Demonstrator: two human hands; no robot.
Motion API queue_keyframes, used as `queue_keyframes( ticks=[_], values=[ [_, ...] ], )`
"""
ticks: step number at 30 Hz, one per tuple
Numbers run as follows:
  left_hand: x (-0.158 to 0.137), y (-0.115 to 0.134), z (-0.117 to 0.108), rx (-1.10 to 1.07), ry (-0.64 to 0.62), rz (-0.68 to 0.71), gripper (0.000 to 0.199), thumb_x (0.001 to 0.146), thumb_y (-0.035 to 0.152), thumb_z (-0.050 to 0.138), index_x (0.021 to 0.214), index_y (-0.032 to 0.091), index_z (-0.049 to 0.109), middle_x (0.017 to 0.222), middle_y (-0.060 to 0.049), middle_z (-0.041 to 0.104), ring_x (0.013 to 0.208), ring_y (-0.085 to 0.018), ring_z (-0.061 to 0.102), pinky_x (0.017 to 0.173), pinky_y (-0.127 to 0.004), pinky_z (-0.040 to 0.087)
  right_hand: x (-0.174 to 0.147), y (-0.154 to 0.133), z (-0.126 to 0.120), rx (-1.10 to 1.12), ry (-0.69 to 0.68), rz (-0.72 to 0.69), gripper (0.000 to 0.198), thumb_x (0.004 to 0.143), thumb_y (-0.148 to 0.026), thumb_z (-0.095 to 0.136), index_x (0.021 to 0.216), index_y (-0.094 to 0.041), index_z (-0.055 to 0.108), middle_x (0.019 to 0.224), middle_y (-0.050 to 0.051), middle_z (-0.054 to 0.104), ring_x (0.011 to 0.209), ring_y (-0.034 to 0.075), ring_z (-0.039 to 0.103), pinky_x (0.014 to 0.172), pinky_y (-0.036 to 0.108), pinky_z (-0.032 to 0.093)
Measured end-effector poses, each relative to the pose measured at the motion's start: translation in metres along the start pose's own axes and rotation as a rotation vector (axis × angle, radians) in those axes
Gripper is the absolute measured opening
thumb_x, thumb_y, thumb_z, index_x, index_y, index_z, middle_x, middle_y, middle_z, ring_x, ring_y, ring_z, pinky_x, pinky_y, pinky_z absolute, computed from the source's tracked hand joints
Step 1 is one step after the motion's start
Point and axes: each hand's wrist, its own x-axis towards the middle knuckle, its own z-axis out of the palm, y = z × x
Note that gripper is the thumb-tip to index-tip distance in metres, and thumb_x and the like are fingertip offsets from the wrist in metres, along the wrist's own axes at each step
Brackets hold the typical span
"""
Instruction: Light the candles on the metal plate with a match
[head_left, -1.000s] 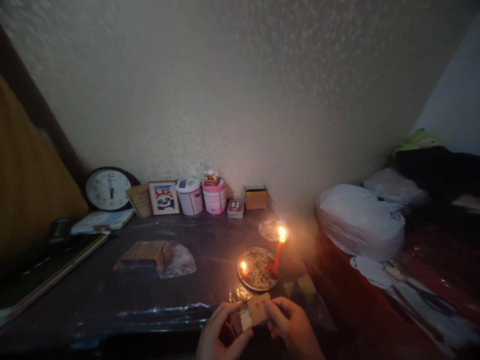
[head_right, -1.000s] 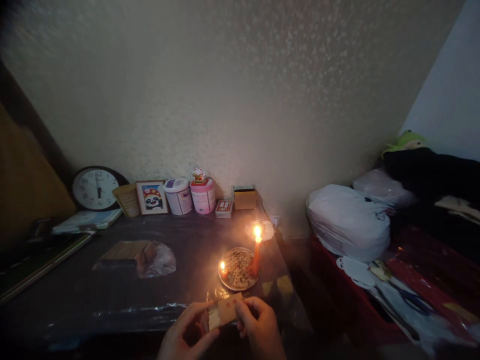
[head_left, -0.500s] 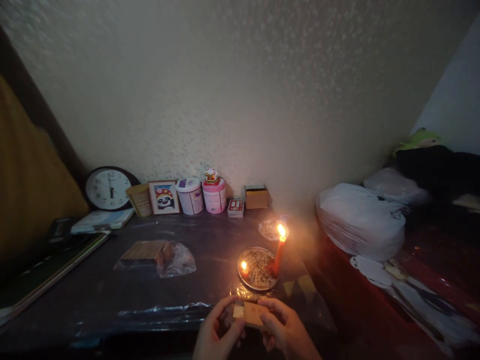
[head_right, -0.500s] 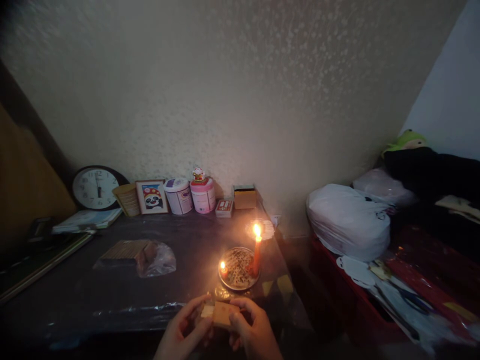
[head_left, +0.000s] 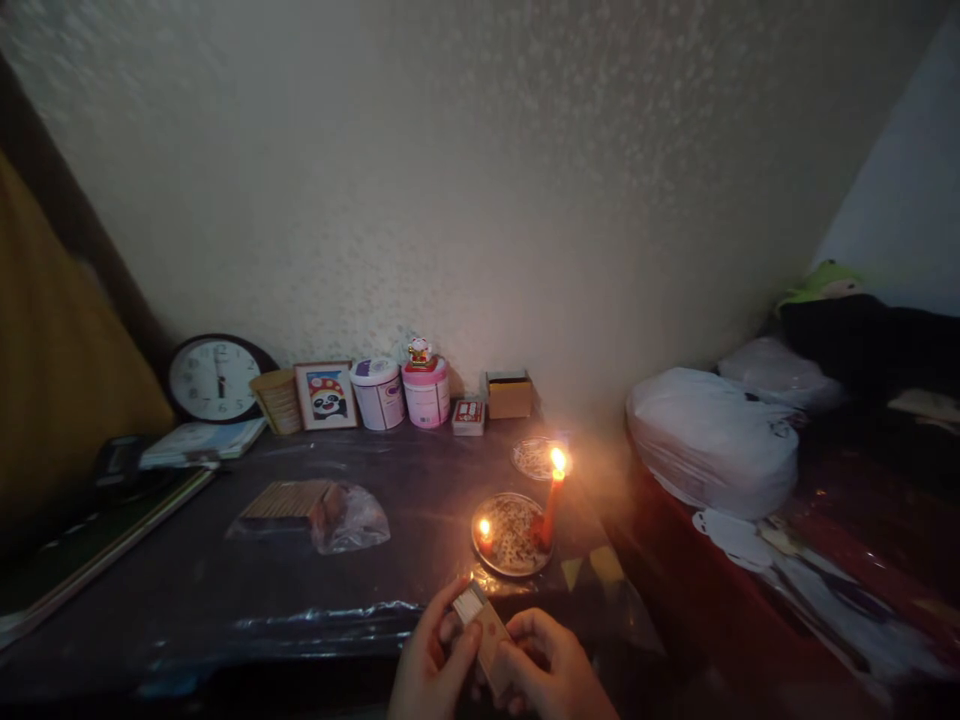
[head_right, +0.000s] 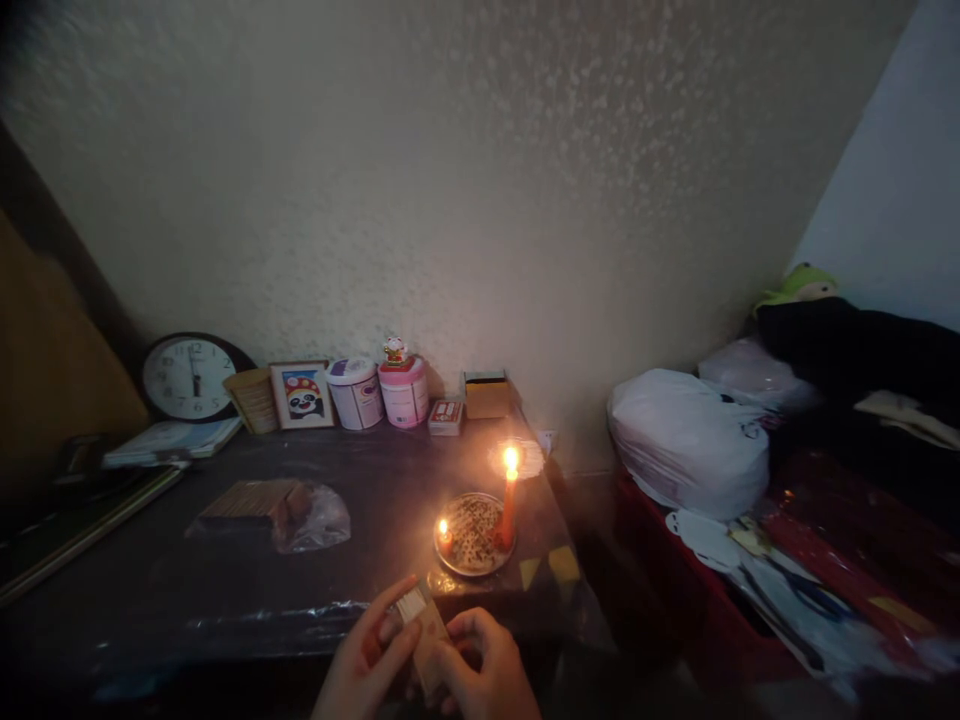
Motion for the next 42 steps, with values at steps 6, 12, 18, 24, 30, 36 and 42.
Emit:
queue_keyframes(
  ticks=[6,12,18,24,30,36,42],
  values=[
    [0.000,-0.004,-0.003,0.056,-0.115,0.015,0.050,0.075,0.036,0.071,0.117,0.014,0.055,0.087,-0.009,0.072,0.080,-0.021,0.065,0.073,-0.031,0.049,-0.012,-0.019,-0.008,-0.388,0.176,-0.213,0.022,0.085,-0.037,0.054,0.080,-0.017,0.061,0.074,0.004,0.067,0.073,0.019,0.064,0.067,0.027,0.047],
    [-0.001,-0.028,0.001,0.228,-0.080,0.128,0.044,0.071,0.033,0.067,0.110,0.014,0.063,0.106,-0.016,0.072,0.094,-0.028,0.067,0.080,-0.036,0.050,-0.016,-0.025,-0.007,-0.541,0.202,-0.368,0.022,0.087,-0.027,0.050,0.073,-0.017,0.064,0.077,0.004,0.061,0.069,0.017,0.061,0.065,0.024,0.046],
    [-0.003,-0.028,0.004,0.264,-0.132,0.135,0.041,0.069,0.023,0.062,0.109,0.013,0.062,0.098,-0.012,0.075,0.088,-0.025,0.069,0.079,-0.033,0.052,-0.011,-0.018,-0.007,-0.598,0.077,-0.389,0.020,0.083,-0.018,0.051,0.079,-0.016,0.071,0.078,0.004,0.057,0.066,0.015,0.058,0.059,0.023,0.044],
    [-0.003,-0.022,0.005,0.295,-0.152,0.130,0.043,0.066,0.017,0.060,0.109,0.012,0.063,0.098,-0.013,0.075,0.081,-0.022,0.069,0.077,-0.032,0.053,-0.007,-0.010,-0.011,-0.583,0.077,-0.445,0.023,0.080,-0.011,0.050,0.085,-0.018,0.071,0.082,0.003,0.054,0.069,0.014,0.057,0.060,0.022,0.045],
    [-0.001,-0.027,0.000,0.311,-0.186,0.131,0.045,0.066,0.016,0.059,0.111,0.013,0.061,0.095,-0.011,0.075,0.081,-0.021,0.069,0.079,-0.032,0.052,-0.006,-0.009,-0.011,-0.597,0.065,-0.465,0.023,0.082,-0.013,0.049,0.085,-0.018,0.072,0.081,0.003,0.051,0.071,0.015,0.056,0.063,0.022,0.045],
    [0.000,-0.030,0.000,0.320,-0.208,0.126,0.043,0.070,0.021,0.060,0.112,0.013,0.060,0.085,-0.009,0.074,0.073,-0.021,0.067,0.075,-0.033,0.052,-0.008,-0.012,-0.012,-0.618,0.080,-0.468,0.025,0.081,-0.010,0.048,0.082,-0.020,0.071,0.081,0.002,0.050,0.072,0.014,0.055,0.064,0.022,0.045],
    [-0.003,-0.024,0.004,0.253,-0.195,0.101,0.045,0.065,0.018,0.060,0.110,0.015,0.061,0.088,-0.009,0.074,0.076,-0.021,0.067,0.073,-0.031,0.051,-0.007,-0.011,-0.012,-0.638,0.040,-0.499,0.026,0.080,-0.010,0.048,0.085,-0.020,0.071,0.084,0.003,0.052,0.074,0.015,0.057,0.065,0.022,0.046]
  ],
)
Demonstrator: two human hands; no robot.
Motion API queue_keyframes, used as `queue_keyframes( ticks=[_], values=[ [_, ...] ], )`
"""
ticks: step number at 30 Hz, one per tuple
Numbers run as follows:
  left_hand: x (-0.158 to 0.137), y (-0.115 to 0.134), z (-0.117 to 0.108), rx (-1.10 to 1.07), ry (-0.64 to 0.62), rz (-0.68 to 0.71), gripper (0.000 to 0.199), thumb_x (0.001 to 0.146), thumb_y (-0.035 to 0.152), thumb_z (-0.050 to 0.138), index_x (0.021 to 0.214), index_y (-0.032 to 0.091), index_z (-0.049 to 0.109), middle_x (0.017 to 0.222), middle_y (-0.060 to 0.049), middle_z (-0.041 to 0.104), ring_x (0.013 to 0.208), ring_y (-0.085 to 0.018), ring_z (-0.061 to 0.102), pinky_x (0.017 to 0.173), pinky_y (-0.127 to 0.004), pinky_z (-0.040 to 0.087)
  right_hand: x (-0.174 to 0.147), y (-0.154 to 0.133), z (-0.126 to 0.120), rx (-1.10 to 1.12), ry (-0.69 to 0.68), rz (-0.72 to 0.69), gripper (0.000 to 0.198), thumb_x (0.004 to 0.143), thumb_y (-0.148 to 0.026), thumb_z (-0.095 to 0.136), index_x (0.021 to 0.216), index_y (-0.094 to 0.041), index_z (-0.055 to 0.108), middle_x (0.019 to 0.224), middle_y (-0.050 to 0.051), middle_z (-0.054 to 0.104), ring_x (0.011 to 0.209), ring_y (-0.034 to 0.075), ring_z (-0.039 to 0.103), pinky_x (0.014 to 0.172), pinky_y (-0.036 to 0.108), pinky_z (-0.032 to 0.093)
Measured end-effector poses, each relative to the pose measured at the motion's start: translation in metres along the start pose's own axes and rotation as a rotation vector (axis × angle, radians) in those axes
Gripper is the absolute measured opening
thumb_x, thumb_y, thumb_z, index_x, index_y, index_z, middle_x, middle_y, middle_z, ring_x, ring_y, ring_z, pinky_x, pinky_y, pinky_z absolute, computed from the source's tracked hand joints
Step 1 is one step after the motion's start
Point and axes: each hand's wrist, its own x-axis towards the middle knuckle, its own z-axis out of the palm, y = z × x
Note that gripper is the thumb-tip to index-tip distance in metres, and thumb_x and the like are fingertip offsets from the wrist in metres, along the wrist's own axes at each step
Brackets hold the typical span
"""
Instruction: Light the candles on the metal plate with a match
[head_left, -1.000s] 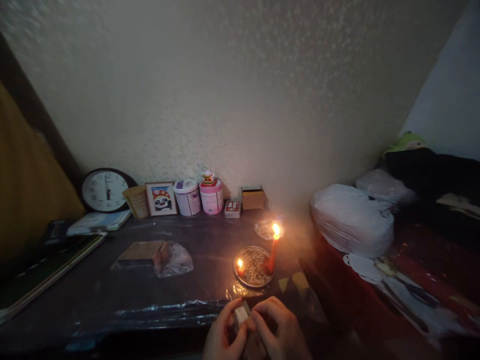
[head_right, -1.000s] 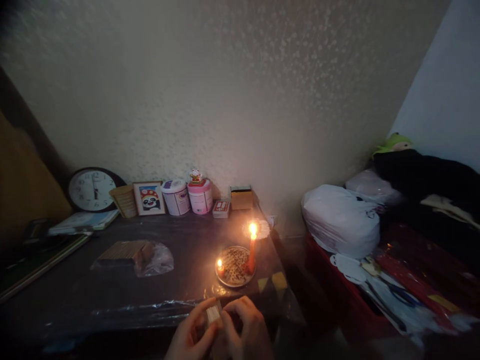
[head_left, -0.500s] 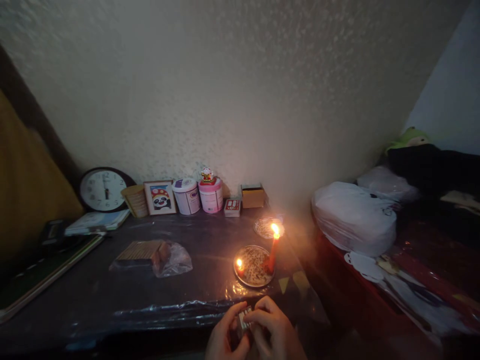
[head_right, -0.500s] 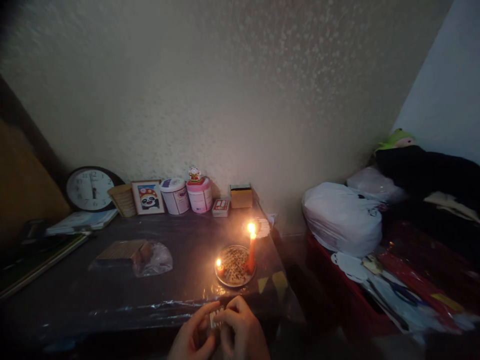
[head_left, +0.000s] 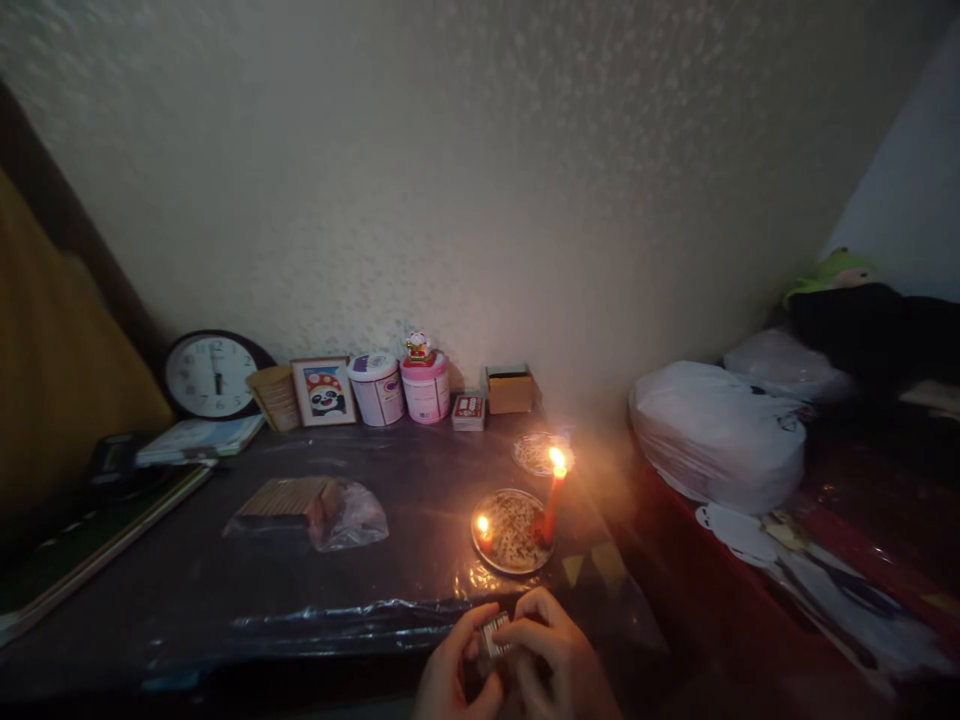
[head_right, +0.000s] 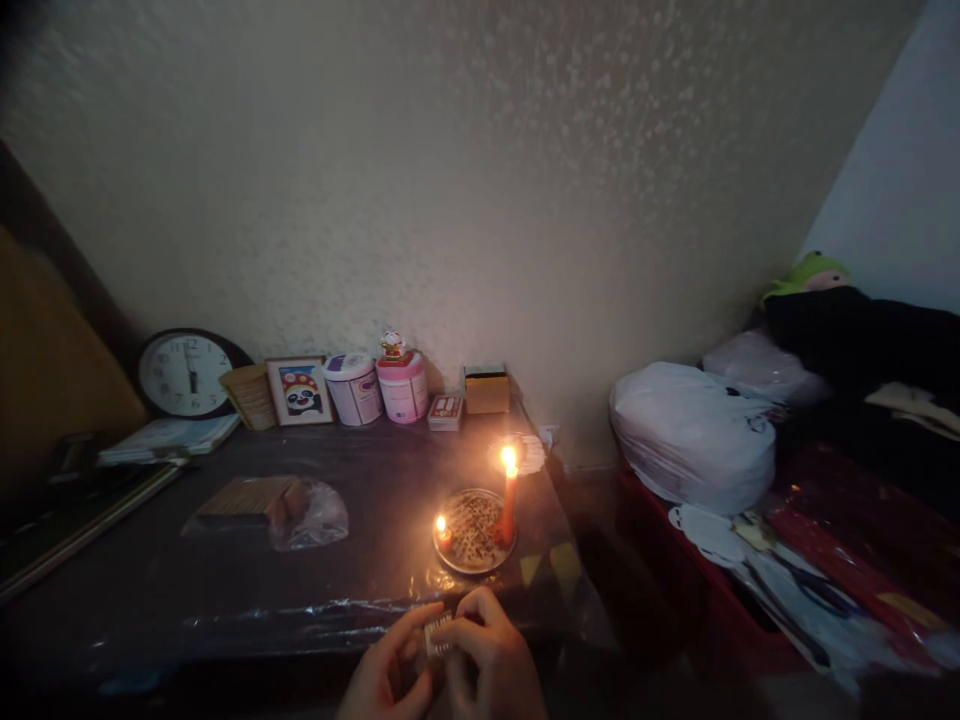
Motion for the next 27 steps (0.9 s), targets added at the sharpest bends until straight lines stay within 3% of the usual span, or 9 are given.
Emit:
queue_keyframes(
  ticks=[5,10,20,27],
  values=[
    [0.000,0.000,0.002,0.001,0.008,-0.005,0.042,0.067,0.022,0.062,0.109,0.016,0.061,0.078,-0.006,0.072,0.069,-0.019,0.065,0.073,-0.032,0.051,0.000,-0.002,0.001,-0.003,0.039,0.019,0.023,0.078,-0.009,0.050,0.082,-0.021,0.069,0.082,0.002,0.052,0.072,0.015,0.055,0.063,0.022,0.046],
    [0.001,0.001,0.002,0.067,0.009,-0.006,0.041,0.069,0.026,0.062,0.109,0.016,0.062,0.087,-0.009,0.074,0.077,-0.021,0.068,0.075,-0.031,0.052,0.001,-0.008,-0.002,-0.054,0.046,0.053,0.016,0.081,-0.014,0.050,0.078,-0.020,0.065,0.080,0.002,0.053,0.066,0.013,0.055,0.060,0.022,0.044],
    [-0.004,-0.006,0.000,0.393,0.029,0.153,0.040,0.076,0.026,0.056,0.114,0.018,0.062,0.088,-0.008,0.077,0.075,-0.020,0.071,0.071,-0.026,0.054,0.003,-0.005,0.001,-0.142,-0.029,0.168,0.014,0.079,-0.017,0.054,0.073,-0.020,0.067,0.077,0.001,0.054,0.064,0.013,0.056,0.058,0.023,0.042],
    [-0.006,-0.018,0.003,0.460,0.080,0.240,0.037,0.076,0.024,0.059,0.113,0.020,0.063,0.095,-0.008,0.077,0.082,-0.021,0.072,0.075,-0.026,0.054,0.001,-0.005,0.004,-0.077,0.001,0.256,0.013,0.077,-0.015,0.055,0.065,-0.018,0.059,0.073,0.002,0.058,0.067,0.016,0.058,0.062,0.025,0.043]
  ],
)
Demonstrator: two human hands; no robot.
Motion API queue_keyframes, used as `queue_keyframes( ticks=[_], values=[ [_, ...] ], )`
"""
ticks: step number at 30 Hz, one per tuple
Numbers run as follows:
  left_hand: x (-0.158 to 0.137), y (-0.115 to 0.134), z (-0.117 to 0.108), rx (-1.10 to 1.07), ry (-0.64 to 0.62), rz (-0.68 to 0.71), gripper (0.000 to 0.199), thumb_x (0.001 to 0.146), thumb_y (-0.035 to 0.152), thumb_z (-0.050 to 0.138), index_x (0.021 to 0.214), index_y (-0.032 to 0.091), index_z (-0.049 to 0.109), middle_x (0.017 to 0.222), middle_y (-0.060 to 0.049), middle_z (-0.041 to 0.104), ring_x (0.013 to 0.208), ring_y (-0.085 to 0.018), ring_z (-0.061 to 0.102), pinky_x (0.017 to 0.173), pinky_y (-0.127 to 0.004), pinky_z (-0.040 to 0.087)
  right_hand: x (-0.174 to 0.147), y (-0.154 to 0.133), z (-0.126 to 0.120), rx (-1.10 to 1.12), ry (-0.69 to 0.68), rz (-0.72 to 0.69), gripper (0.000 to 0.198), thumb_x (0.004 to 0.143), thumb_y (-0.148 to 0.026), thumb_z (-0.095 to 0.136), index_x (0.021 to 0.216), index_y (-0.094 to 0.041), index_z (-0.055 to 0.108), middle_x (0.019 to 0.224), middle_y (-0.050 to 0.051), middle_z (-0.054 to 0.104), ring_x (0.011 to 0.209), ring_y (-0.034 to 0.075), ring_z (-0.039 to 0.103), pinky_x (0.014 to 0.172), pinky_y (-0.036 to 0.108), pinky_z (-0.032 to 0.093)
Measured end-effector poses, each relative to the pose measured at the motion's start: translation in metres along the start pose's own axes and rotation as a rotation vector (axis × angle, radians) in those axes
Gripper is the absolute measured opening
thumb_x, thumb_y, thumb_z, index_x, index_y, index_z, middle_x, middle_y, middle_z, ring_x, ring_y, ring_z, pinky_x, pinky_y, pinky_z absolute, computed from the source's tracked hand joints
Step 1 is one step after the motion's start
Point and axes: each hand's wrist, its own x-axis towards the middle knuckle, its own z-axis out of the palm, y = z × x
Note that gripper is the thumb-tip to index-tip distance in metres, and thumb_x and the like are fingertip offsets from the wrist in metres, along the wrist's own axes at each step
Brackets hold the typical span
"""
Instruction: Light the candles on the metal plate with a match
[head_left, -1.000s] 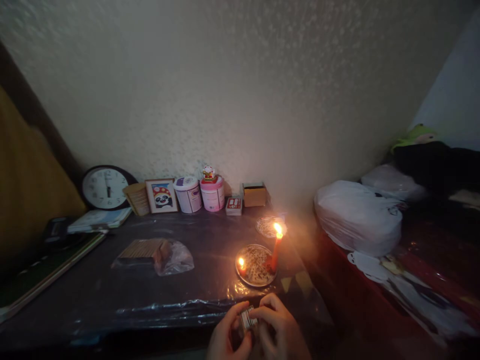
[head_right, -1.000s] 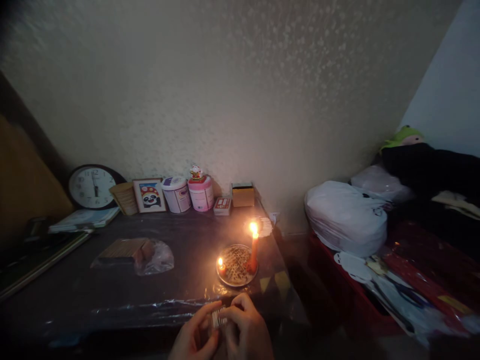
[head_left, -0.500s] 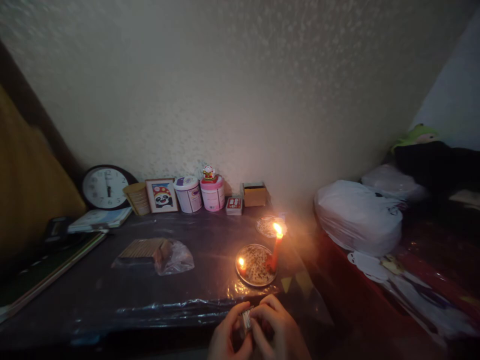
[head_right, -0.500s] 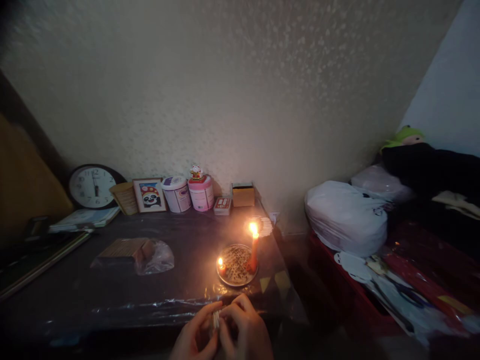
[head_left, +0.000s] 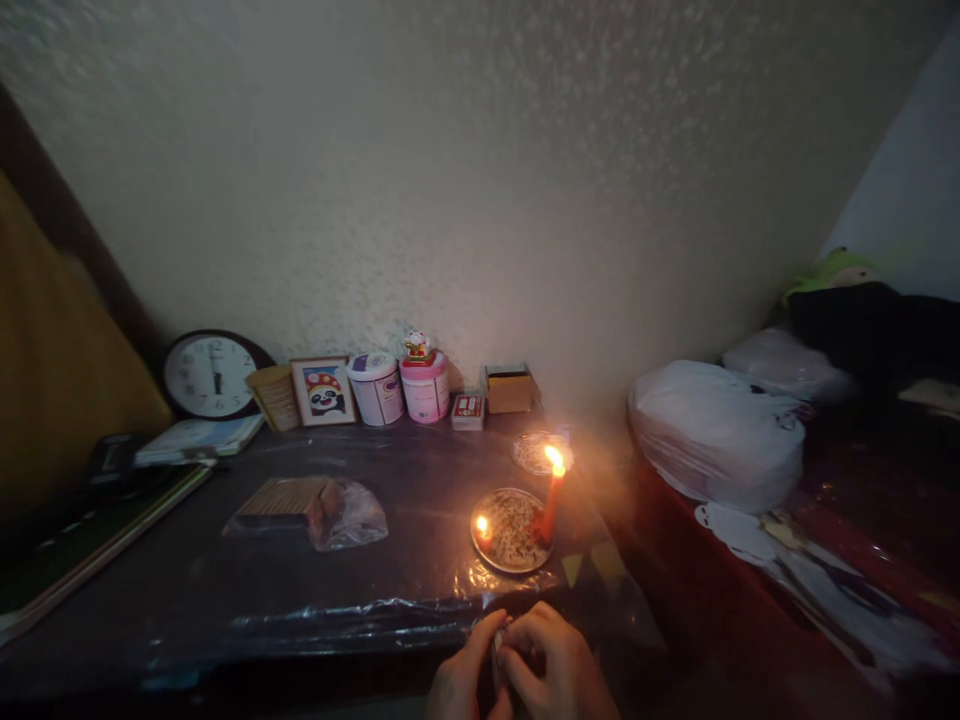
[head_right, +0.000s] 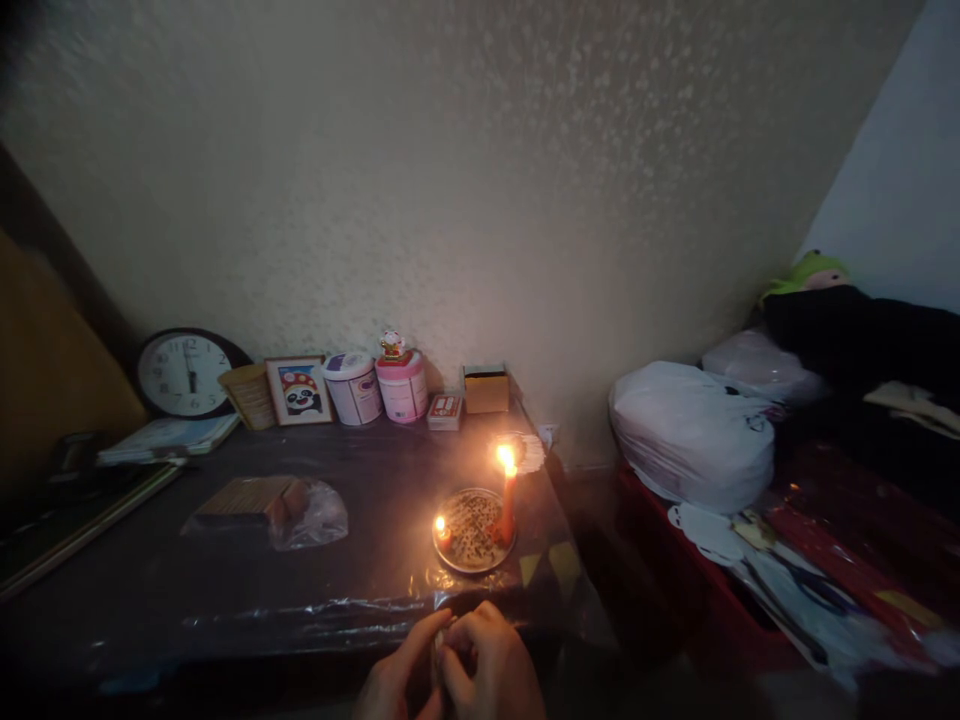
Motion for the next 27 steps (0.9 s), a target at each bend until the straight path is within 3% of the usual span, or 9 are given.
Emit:
queue_keyframes(
  ticks=[5,14,27],
  values=[
    [-0.002,-0.004,0.003,0.000,0.029,0.029,0.038,0.077,0.023,0.060,0.115,0.022,0.062,0.092,-0.006,0.077,0.078,-0.020,0.072,0.071,-0.025,0.054,0.002,0.004,0.003,0.098,0.021,0.072,0.011,0.077,-0.020,0.055,0.068,-0.017,0.060,0.073,0.005,0.062,0.070,0.019,0.062,0.065,0.027,0.046],
    [-0.003,-0.008,0.004,-0.011,-0.022,0.006,0.038,0.078,0.027,0.060,0.115,0.022,0.061,0.091,-0.006,0.077,0.078,-0.020,0.072,0.070,-0.024,0.054,0.003,0.010,0.007,0.029,0.063,0.065,0.016,0.077,-0.023,0.055,0.063,-0.018,0.061,0.069,0.004,0.063,0.069,0.020,0.062,0.064,0.028,0.046],
    [-0.004,-0.014,0.004,0.048,0.023,0.076,0.039,0.080,0.024,0.057,0.119,0.023,0.057,0.097,-0.005,0.077,0.082,-0.018,0.072,0.073,-0.023,0.055,0.001,0.013,0.007,-0.023,0.062,-0.042,0.019,0.080,-0.022,0.054,0.066,-0.019,0.066,0.073,0.002,0.064,0.069,0.016,0.062,0.065,0.024,0.045]
  ],
)
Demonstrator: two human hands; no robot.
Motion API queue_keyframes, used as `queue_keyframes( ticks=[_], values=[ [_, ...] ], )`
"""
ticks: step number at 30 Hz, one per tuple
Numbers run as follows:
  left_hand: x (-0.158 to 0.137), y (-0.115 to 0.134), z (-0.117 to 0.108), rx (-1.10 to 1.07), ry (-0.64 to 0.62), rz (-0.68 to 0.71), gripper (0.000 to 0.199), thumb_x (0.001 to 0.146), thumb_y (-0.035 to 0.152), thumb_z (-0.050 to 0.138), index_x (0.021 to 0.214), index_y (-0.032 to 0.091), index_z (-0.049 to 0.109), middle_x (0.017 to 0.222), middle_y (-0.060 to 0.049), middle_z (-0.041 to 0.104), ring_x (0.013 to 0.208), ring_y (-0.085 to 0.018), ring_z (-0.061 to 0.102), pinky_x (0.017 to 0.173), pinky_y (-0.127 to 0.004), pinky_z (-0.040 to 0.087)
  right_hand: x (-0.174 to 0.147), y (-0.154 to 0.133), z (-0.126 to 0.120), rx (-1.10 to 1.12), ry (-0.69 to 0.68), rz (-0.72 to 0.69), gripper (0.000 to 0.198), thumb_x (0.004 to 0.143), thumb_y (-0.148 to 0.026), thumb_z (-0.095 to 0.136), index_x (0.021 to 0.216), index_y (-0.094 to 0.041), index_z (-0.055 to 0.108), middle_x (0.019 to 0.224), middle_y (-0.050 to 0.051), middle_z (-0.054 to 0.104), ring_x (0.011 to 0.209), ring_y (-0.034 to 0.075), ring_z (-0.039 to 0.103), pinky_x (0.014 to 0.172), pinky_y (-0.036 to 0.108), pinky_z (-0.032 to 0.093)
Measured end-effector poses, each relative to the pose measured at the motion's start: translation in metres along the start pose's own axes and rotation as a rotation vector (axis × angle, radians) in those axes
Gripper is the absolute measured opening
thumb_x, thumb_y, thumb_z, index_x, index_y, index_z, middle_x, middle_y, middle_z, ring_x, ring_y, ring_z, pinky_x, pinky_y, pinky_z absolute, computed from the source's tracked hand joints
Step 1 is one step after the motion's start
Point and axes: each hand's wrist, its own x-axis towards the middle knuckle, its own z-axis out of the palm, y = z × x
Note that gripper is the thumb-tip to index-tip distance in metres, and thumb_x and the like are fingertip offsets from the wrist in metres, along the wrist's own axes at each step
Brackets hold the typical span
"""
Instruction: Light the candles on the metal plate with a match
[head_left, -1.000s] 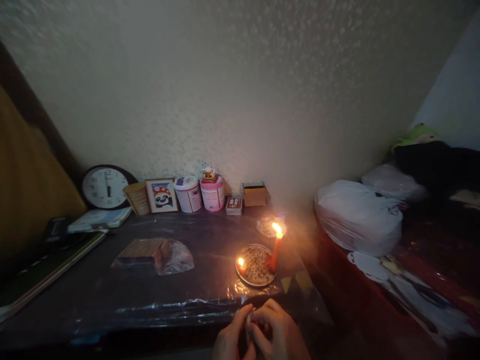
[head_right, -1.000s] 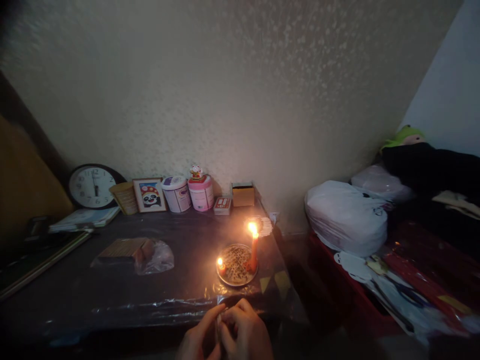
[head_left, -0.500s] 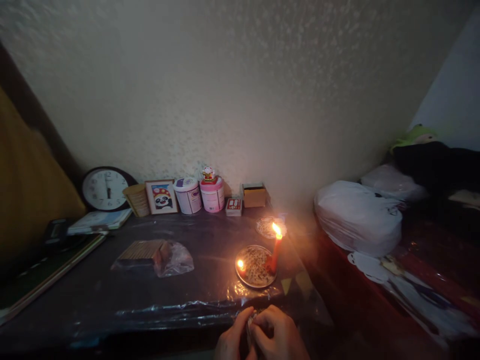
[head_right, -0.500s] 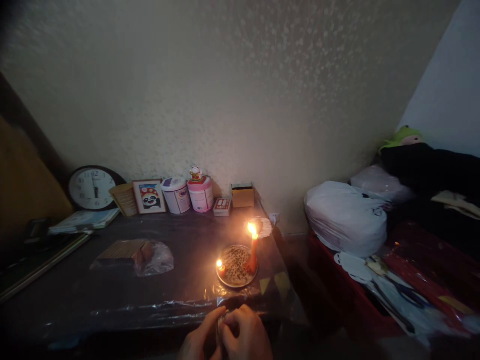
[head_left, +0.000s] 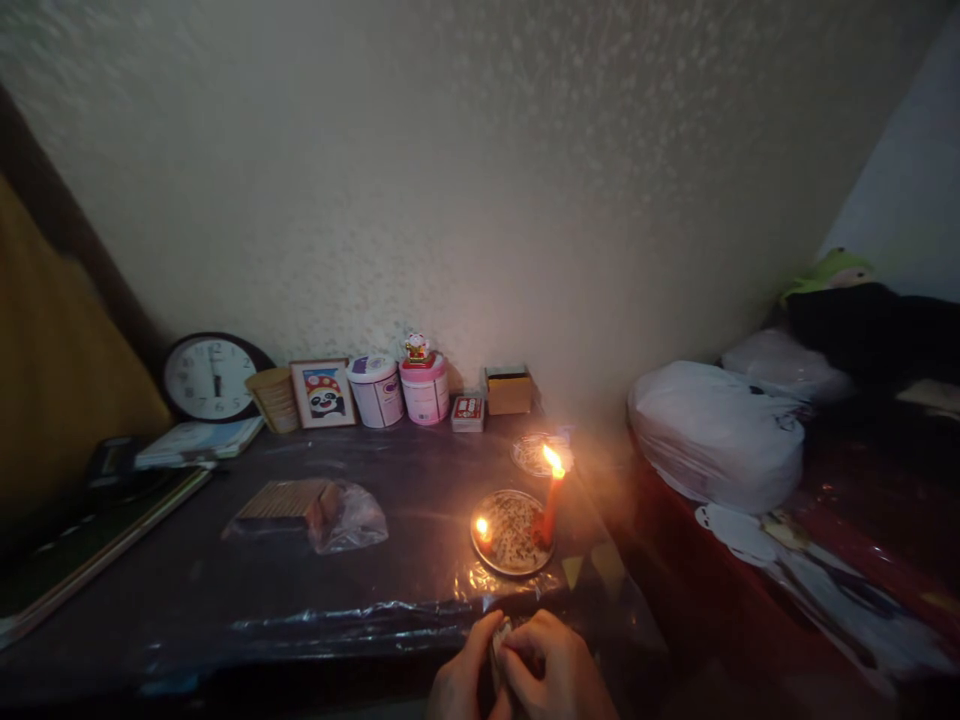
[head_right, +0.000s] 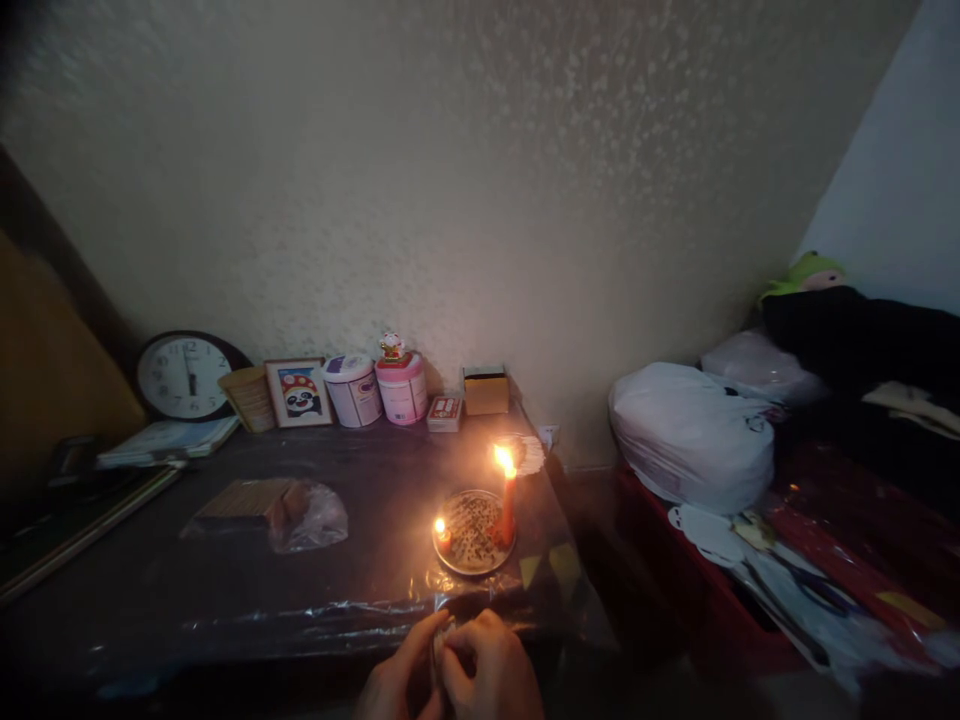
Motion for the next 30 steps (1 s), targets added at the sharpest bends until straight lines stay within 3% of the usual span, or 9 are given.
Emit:
queue_keyframes(
  ticks=[14,22,30],
  values=[
    [-0.002,0.000,0.004,0.018,0.020,0.004,0.035,0.083,0.029,0.056,0.117,0.024,0.058,0.096,-0.005,0.077,0.083,-0.019,0.072,0.072,-0.023,0.055,0.003,0.012,0.013,0.076,0.052,0.112,0.014,0.074,-0.022,0.054,0.064,-0.018,0.063,0.065,0.002,0.067,0.066,0.018,0.063,0.061,0.024,0.045],
    [-0.003,-0.007,0.006,0.057,0.021,0.005,0.038,0.081,0.031,0.057,0.118,0.022,0.057,0.097,-0.007,0.076,0.084,-0.021,0.072,0.073,-0.026,0.056,0.002,0.008,0.012,0.039,0.058,0.075,0.012,0.073,-0.021,0.053,0.063,-0.019,0.059,0.065,0.001,0.064,0.065,0.017,0.061,0.061,0.024,0.043],
    [0.000,0.001,0.002,-0.012,-0.038,-0.032,0.038,0.081,0.030,0.055,0.118,0.021,0.057,0.097,-0.007,0.076,0.084,-0.019,0.072,0.073,-0.025,0.056,0.002,0.009,0.013,0.048,0.063,0.078,0.013,0.074,-0.025,0.054,0.064,-0.019,0.061,0.069,0.002,0.065,0.067,0.017,0.062,0.063,0.025,0.045]
  ],
)
